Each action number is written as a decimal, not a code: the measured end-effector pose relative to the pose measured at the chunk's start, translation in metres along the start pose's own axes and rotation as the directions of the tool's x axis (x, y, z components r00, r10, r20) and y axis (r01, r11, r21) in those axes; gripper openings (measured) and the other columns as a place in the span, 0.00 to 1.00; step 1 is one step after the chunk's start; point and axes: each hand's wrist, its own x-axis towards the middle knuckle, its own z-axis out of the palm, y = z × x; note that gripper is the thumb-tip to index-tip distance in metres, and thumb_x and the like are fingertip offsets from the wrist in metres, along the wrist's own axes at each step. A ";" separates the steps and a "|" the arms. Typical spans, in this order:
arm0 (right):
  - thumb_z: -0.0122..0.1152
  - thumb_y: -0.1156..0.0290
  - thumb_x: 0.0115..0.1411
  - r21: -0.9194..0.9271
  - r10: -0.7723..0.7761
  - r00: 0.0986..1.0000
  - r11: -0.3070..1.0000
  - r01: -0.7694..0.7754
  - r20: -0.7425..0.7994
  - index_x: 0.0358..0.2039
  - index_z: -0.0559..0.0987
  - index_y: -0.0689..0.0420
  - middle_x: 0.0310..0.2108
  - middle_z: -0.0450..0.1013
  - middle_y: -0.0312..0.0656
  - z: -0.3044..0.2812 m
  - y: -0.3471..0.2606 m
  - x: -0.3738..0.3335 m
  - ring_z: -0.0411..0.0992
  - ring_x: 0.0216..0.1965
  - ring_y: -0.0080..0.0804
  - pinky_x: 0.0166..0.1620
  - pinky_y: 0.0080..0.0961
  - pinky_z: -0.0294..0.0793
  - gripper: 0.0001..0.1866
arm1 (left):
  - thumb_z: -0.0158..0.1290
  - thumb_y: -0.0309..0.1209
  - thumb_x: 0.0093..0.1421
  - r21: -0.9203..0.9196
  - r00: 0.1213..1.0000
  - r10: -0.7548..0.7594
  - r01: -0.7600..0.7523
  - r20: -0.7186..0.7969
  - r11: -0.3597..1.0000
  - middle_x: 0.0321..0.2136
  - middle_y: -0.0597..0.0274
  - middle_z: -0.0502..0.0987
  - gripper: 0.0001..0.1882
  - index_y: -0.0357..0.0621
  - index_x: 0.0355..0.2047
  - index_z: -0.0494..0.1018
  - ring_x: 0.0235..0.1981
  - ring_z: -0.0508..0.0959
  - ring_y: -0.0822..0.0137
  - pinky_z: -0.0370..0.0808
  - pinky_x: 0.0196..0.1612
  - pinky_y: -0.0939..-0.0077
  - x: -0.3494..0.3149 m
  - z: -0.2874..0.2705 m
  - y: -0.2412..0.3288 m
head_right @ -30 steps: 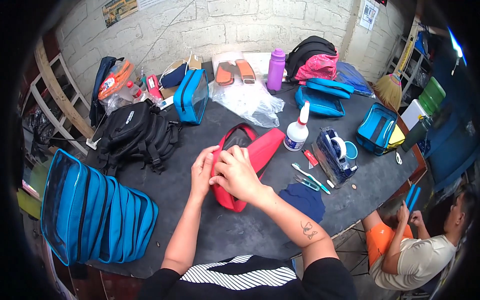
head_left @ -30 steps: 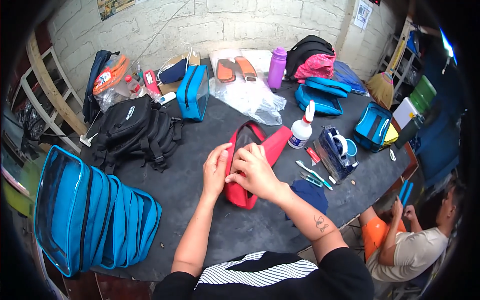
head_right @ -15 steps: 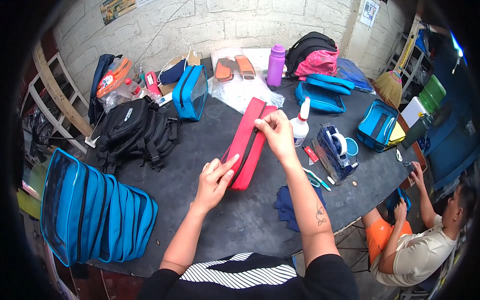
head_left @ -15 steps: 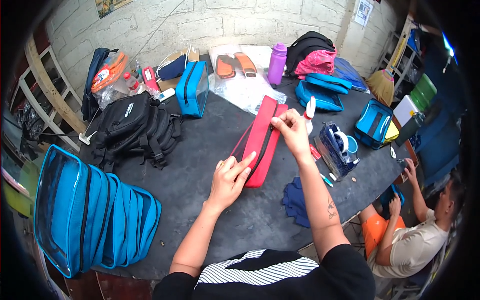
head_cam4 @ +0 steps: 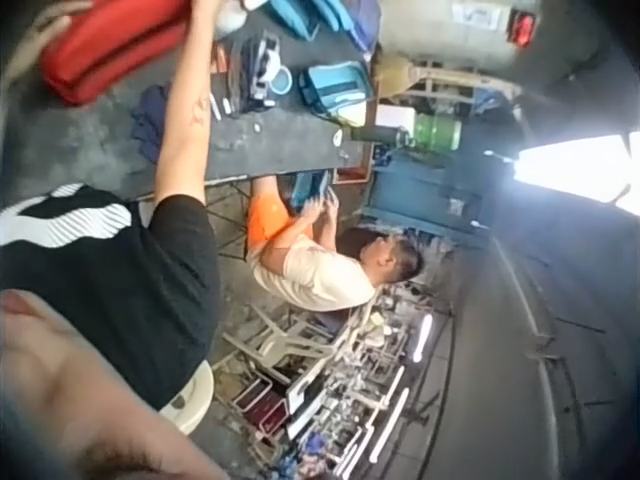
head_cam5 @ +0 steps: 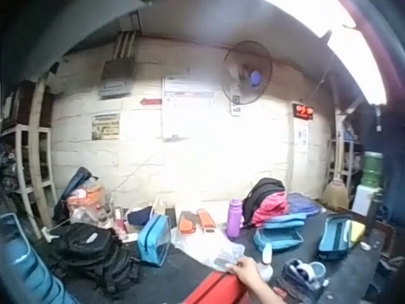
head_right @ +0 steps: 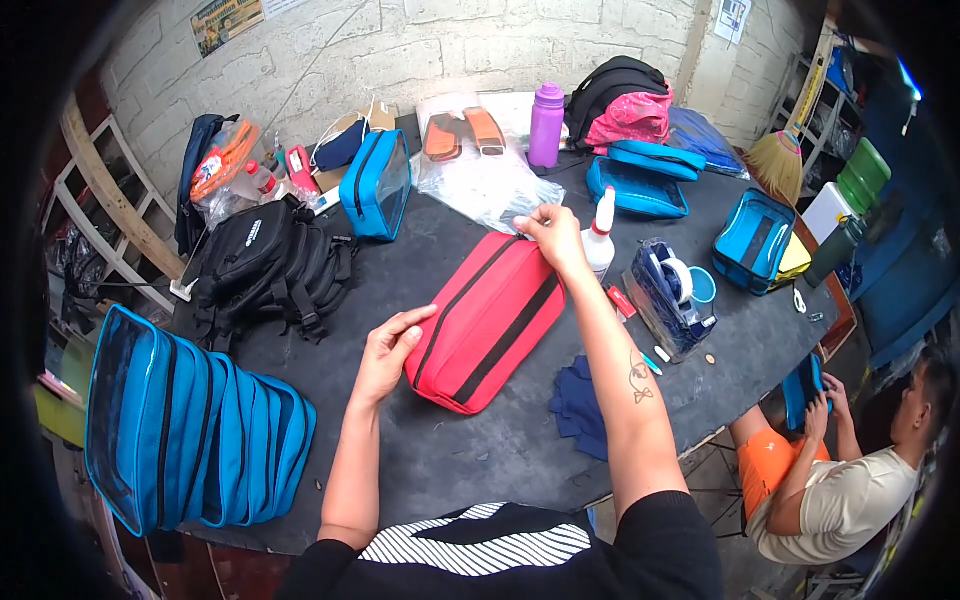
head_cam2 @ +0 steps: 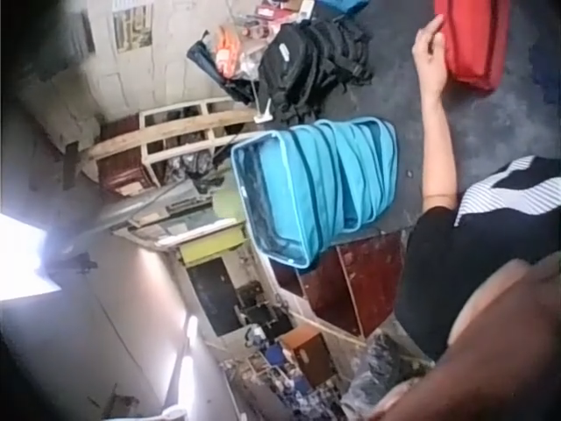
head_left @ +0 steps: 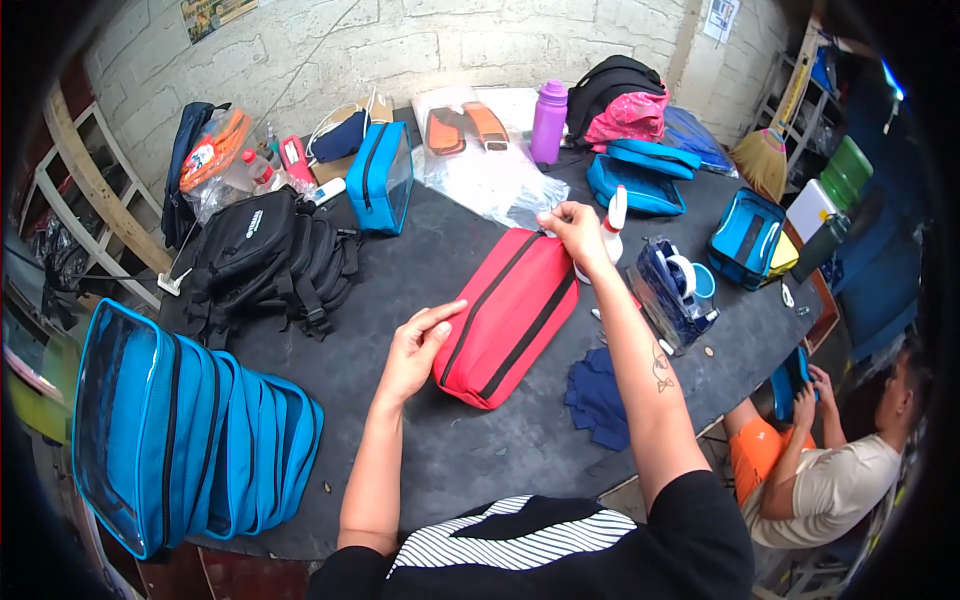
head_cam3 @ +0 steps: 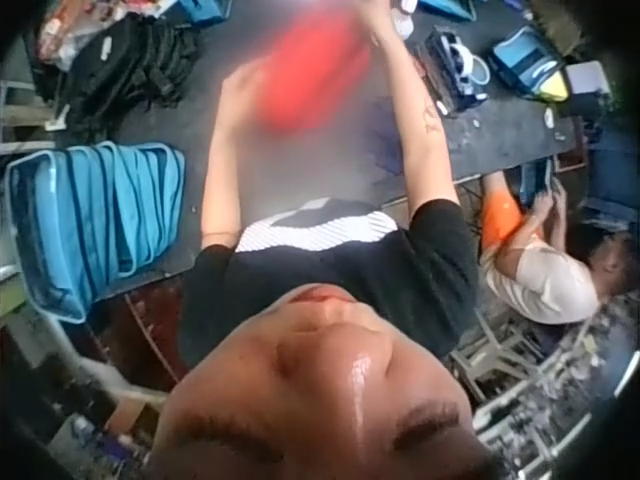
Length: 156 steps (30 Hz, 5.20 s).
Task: The recorder is wiping down and inspecting a red travel pouch using a blue cloth at a workbench.
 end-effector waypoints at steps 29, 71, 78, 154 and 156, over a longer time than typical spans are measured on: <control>0.68 0.77 0.49 0.380 -0.195 0.904 0.924 0.039 0.380 0.60 0.65 0.57 0.58 0.64 0.44 0.010 -0.041 -0.161 0.61 0.61 0.34 0.61 0.32 0.61 0.36 | 0.54 0.35 0.64 0.213 0.918 0.162 -0.088 -0.362 0.973 0.36 0.68 0.71 0.17 0.41 0.51 0.73 0.36 0.71 0.77 0.69 0.41 0.82 0.054 -0.044 -0.040; 0.69 0.67 0.54 0.697 -0.102 0.939 0.697 -0.169 0.329 0.56 0.68 0.62 0.47 0.72 0.39 0.043 -0.086 -0.129 0.70 0.49 0.25 0.55 0.25 0.67 0.31 | 0.48 0.38 0.65 -0.696 0.962 -0.264 0.235 0.067 0.678 0.57 0.47 0.68 0.26 0.37 0.60 0.62 0.57 0.70 0.53 0.68 0.60 0.57 -0.067 0.028 -0.056; 0.65 0.75 0.55 0.603 0.014 0.998 0.797 -0.045 0.056 0.49 0.73 0.62 0.41 0.75 0.38 0.042 -0.074 -0.117 0.72 0.42 0.22 0.48 0.22 0.71 0.21 | 0.47 0.39 0.66 -0.603 0.957 -0.264 0.284 0.123 0.745 0.59 0.47 0.66 0.28 0.38 0.61 0.60 0.59 0.68 0.53 0.67 0.61 0.57 -0.052 0.002 -0.062; 0.63 0.73 0.54 0.232 0.139 0.989 0.962 -0.147 0.051 0.26 0.78 0.64 0.25 0.73 0.37 0.009 -0.018 -0.007 0.69 0.26 0.24 0.36 0.24 0.68 0.07 | 0.47 0.25 0.66 0.006 0.948 0.081 -0.084 -0.309 0.996 0.38 0.69 0.73 0.09 0.37 0.44 0.74 0.38 0.70 0.79 0.66 0.45 0.84 -0.050 0.032 -0.005; 0.63 0.71 0.56 0.252 0.151 0.985 0.953 -0.168 0.085 0.28 0.78 0.63 0.25 0.74 0.37 0.015 0.016 -0.003 0.69 0.27 0.24 0.38 0.24 0.69 0.07 | 0.46 0.25 0.67 0.023 0.949 0.091 -0.088 -0.302 0.996 0.39 0.67 0.75 0.09 0.37 0.43 0.74 0.41 0.72 0.79 0.67 0.46 0.83 -0.050 0.032 -0.007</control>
